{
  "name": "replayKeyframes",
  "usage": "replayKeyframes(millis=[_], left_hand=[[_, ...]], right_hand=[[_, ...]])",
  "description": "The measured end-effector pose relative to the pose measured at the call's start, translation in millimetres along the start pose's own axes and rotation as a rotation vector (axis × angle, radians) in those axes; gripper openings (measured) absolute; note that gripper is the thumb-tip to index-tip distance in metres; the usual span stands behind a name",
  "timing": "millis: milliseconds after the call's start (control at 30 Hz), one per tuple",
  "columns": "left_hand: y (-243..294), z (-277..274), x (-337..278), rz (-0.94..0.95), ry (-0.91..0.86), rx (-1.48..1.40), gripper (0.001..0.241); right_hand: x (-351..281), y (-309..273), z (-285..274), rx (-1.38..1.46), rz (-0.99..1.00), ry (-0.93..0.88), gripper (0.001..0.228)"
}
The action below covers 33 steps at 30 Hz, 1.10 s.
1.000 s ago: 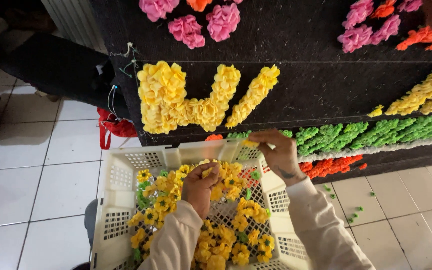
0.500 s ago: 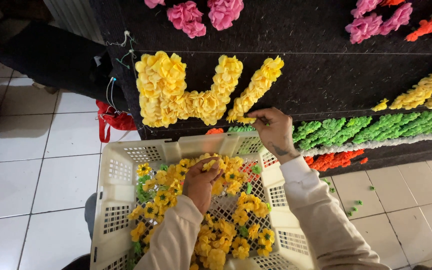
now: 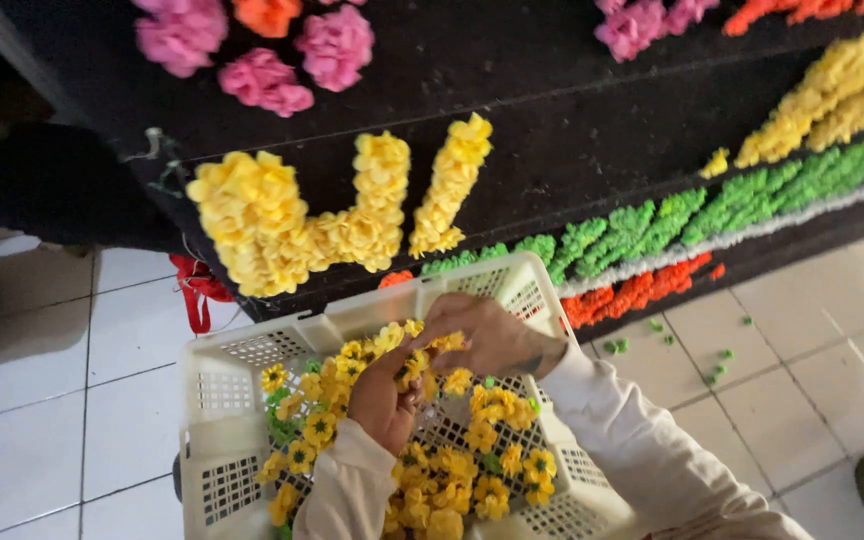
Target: Pinning yellow flowers from a crate onto a black board to form letters for a floral sign.
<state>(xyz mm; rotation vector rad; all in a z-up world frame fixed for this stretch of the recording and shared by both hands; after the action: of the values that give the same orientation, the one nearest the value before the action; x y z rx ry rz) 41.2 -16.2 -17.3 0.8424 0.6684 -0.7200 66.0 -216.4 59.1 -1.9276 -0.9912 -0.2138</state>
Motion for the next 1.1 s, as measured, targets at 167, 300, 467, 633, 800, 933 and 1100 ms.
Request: replayKeyframes(millis=[167, 300, 467, 633, 800, 933, 1100], left_hand=[[-28.7, -28.1, 54.8, -0.08, -0.254, -0.02, 0.008], [-26.2, -46.0, 73.5, -0.017, -0.28, -0.069, 0.015], [-6.8, -26.7, 38.6, 0.072, -0.06, -0.03, 0.048], [-7.0, -30.5, 53.0, 0.134, -0.338, -0.13, 0.054], [-12.4, -43.6, 61.4, 0.103, -0.131, -0.043, 0.069], [-10.8, -45.9, 64.8, 0.134, -0.123, -0.134, 0.011], [-15.3, -54.0, 73.3, 0.072, -0.182, -0.046, 0.072]], right_hand=[[-13.3, -4.1, 18.8, -0.143, 0.06, 0.019, 0.029], [-12.5, -6.2, 22.4, -0.072, 0.081, 0.018, 0.013], [-25.3, 19.4, 29.7, -0.188, 0.129, 0.16, 0.009], [-24.9, 29.9, 9.4, -0.161, 0.159, 0.193, 0.013], [4.3, -12.9, -64.5, -0.406, 0.133, 0.394, 0.021], [3.2, 15.7, -93.3, -0.448, 0.001, 0.465, 0.025], [8.9, 43.7, -99.2, -0.323, 0.035, 0.541, 0.011]])
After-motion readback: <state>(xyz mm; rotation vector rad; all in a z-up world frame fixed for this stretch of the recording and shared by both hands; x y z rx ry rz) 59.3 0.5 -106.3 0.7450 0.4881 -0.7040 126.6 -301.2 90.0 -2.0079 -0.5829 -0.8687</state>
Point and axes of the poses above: each hand's wrist, its own x-axis towards the middle knuckle, its own z-axis out of the palm, y = z × x, the point moved 5 cm from there along x, towards the middle knuckle, and after that the axes turned 5 degrees about -z, right-handed, at the moved point
